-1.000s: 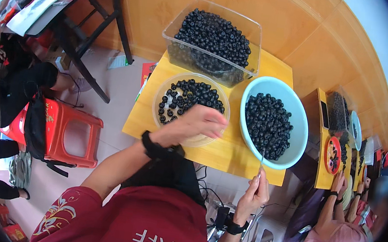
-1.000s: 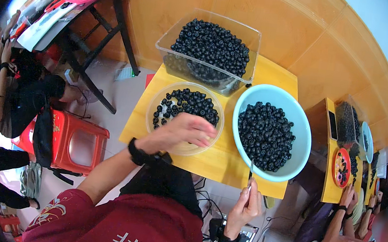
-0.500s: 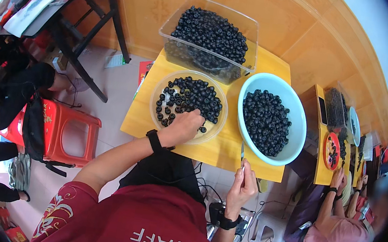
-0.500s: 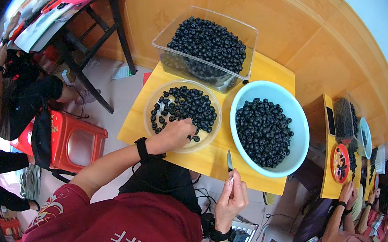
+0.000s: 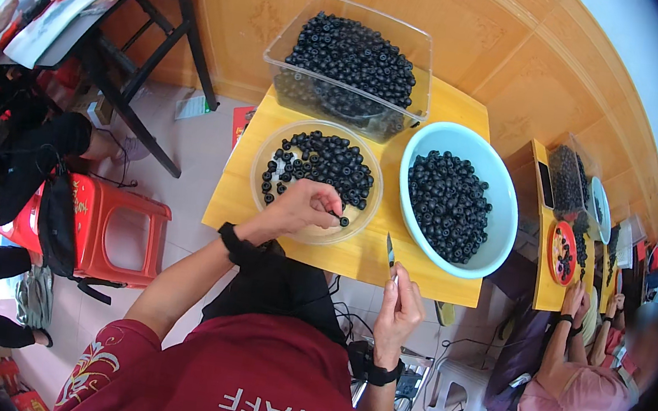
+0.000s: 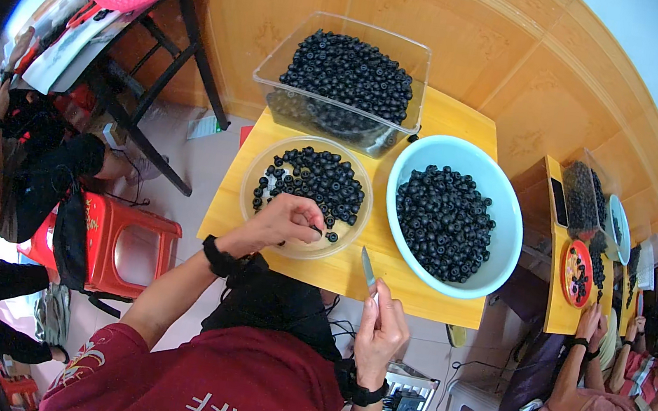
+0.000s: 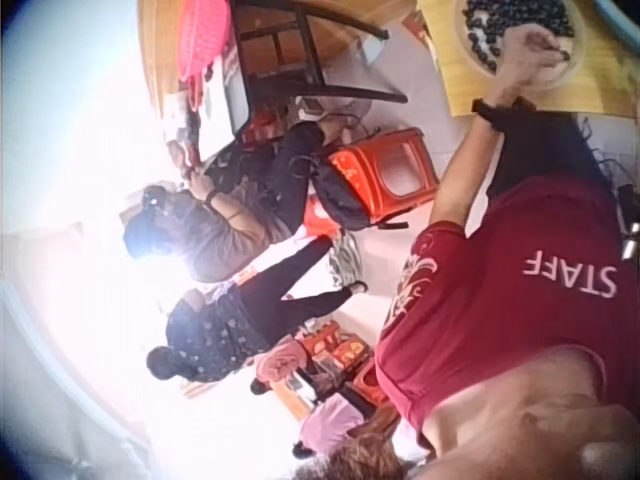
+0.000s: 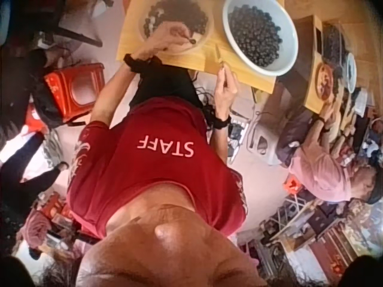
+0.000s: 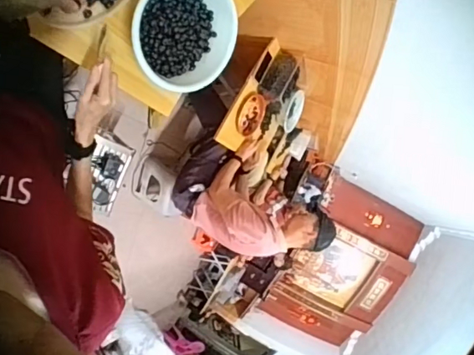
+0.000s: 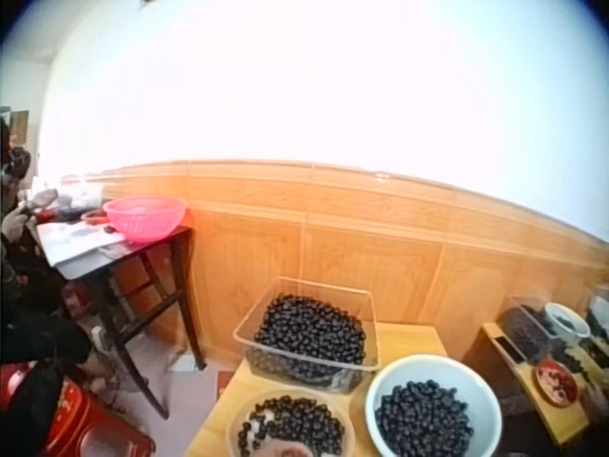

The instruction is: Sorting and inspecting black grapes or berries in a processing area.

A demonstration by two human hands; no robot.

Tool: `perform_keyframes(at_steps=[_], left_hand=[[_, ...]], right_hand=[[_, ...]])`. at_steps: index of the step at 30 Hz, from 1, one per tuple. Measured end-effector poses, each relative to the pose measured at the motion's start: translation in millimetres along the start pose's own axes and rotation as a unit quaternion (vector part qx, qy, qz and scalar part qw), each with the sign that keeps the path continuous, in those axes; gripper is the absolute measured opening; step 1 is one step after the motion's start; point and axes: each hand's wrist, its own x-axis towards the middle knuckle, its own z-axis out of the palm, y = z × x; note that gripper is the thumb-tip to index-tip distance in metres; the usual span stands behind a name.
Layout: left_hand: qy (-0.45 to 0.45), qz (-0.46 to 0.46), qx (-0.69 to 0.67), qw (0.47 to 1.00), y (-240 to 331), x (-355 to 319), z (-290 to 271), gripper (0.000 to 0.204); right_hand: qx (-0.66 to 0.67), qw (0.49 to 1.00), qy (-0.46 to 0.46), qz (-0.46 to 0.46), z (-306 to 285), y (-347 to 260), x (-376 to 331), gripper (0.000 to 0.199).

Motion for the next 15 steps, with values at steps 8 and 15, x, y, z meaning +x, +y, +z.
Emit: perform_keyframes(at_steps=[8,15], left_hand=[[-0.015,-0.081,-0.390,0.917,11.4,-50.0,-11.3,0.015],[0.000,-0.060,-0.445,0.893,-1.8,-60.0,-5.8,0.020]], right_hand=[[0.046,0.995,-0.049,-0.070,29.4,-26.9,16.4,0.027],[0.021,0.980,-0.130,-0.148,47.3,-45.1,23.7,0.034]])
